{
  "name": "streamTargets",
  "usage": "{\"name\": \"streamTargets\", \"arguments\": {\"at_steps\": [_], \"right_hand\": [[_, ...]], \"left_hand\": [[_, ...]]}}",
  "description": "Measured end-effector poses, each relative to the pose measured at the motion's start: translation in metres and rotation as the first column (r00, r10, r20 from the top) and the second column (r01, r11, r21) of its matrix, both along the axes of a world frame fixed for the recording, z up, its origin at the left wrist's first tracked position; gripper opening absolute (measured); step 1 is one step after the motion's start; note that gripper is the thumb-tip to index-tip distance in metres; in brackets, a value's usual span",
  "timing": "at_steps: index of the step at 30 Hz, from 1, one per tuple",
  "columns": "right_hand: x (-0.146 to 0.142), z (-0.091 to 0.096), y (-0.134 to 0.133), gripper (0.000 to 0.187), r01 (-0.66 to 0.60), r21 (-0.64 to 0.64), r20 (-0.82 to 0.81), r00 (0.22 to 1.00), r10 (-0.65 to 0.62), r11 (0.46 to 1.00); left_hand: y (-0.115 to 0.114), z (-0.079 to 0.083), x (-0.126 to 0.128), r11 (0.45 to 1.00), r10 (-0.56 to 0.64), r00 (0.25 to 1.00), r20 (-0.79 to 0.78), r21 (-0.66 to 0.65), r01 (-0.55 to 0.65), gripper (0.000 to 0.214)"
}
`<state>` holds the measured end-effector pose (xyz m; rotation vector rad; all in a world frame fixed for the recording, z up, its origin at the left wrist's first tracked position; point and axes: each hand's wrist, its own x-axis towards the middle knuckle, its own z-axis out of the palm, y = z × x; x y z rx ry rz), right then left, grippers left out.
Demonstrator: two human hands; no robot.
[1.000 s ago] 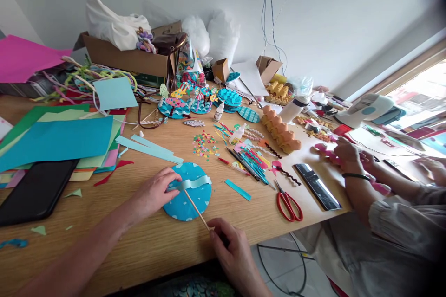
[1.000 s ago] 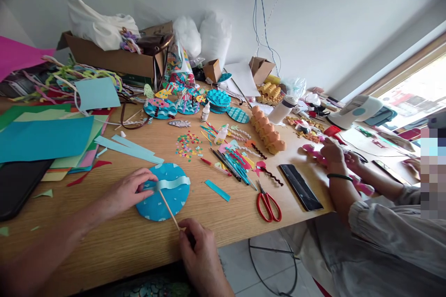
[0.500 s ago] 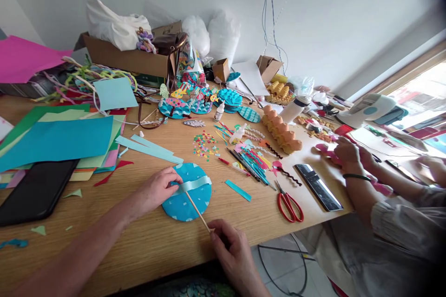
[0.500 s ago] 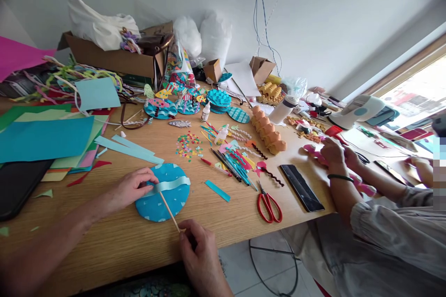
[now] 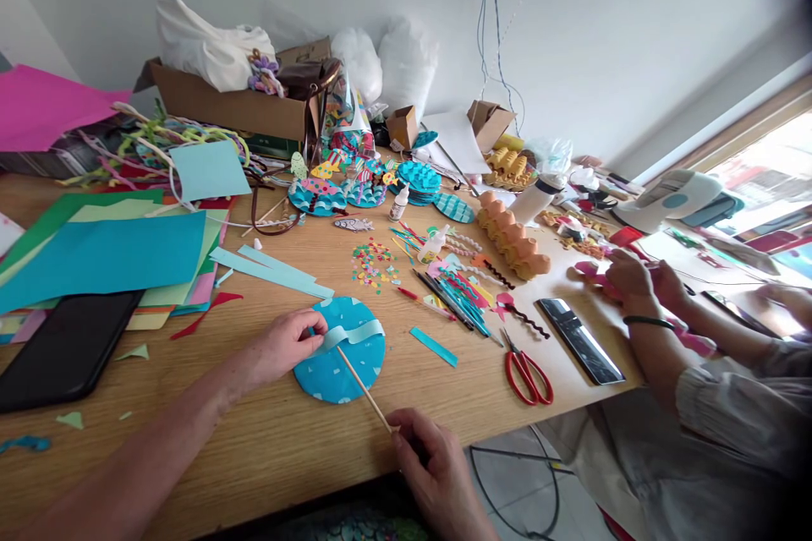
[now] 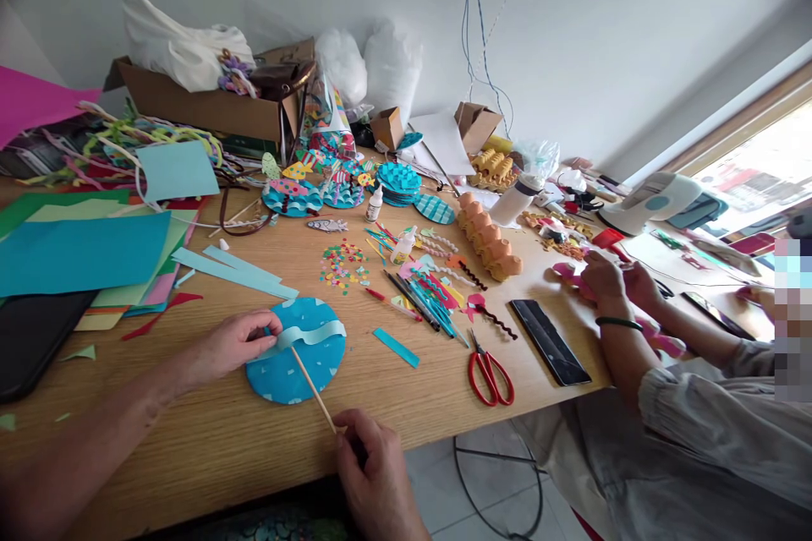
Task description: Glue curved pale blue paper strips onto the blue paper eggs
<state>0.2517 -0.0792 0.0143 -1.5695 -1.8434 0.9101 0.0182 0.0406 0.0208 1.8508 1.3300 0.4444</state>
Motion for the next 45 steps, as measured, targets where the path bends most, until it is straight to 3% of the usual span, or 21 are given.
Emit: {"name": "streamTargets", "arguments": {"at_steps": [5, 14, 28, 45], "right_hand": [[0.008, 0.002, -0.006, 0.024, 0.011, 0.014, -0.021, 1.000, -0.011, 1.000], [-0.014, 0.008, 0.004, 0.025, -0.006, 0.180, 0.019, 1.000, 0.003, 0.984], [-0.015, 0.000, 0.003, 0.029, -0.094, 0.161, 0.088, 0.993, 0.081, 0.983], [-0.017, -0.002, 0.004, 0.031, -0.089, 0.135, 0.102, 0.992, 0.076, 0.987]], "left_hand": [[-0.003, 0.004, 0.002, 1.000, 0.001, 1.000, -0.025, -0.002, -0.001, 0.015], [-0.004, 0.009, 0.004, 0.999, 0.018, 0.997, -0.081, 0.046, -0.014, 0.014], [-0.006, 0.009, 0.008, 0.989, 0.055, 0.989, -0.137, 0.140, -0.036, 0.013], [-0.008, -0.003, 0.010, 0.984, 0.070, 0.983, -0.171, 0.176, -0.039, 0.016]]}}
